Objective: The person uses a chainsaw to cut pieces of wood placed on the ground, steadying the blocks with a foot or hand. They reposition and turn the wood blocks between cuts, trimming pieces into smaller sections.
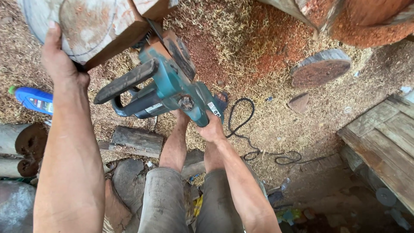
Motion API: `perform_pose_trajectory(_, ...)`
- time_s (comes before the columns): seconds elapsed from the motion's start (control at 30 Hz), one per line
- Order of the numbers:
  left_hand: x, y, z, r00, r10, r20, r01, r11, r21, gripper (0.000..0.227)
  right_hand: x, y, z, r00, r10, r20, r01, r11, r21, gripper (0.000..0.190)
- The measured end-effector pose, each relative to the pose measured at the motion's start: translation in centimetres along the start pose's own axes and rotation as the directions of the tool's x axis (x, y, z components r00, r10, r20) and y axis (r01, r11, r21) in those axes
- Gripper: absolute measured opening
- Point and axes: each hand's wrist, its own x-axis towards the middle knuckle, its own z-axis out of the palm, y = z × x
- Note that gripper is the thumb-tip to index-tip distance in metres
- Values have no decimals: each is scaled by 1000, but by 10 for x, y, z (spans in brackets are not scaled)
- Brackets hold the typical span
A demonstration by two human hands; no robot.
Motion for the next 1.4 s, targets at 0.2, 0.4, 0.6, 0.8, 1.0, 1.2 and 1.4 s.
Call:
perform_pose_trajectory(0.2,4,-9,-16,995,47,83,-42,998,-56,71,15,10,7,1000,9,-9,-9,1000,6,68)
perform_pose_trajectory(0.4,1,-13,-22,984,51,168,-26,989,-145,74,11,-2,6,1000,-2,-13,2,1000,0,60)
perform_pose_trajectory(0.6,4,-14,-20,975,91,204,-53,981,-186,69,-6,-6,9,995,100,18,-101,994,45,67)
perform_pose_trajectory(0.8,10,-37,-32,952,40,304,94,906,-413,63,-1,-25,1,998,28,-50,-34,992,-121,56)
perform_pose_trajectory(1.0,6,-34,-39,988,-125,93,150,918,-367,60,15,-4,2,995,99,6,-99,993,-68,71)
perform_pose_trajectory(1.2,1,-40,-36,987,-137,80,157,910,-383,60,13,-5,11,996,87,-1,-87,992,-89,57)
perform_pose_trajectory(1.4,28,-84,-62,976,-140,169,197,899,-392,60,3,-4,30,998,22,-61,-30,989,-145,68)
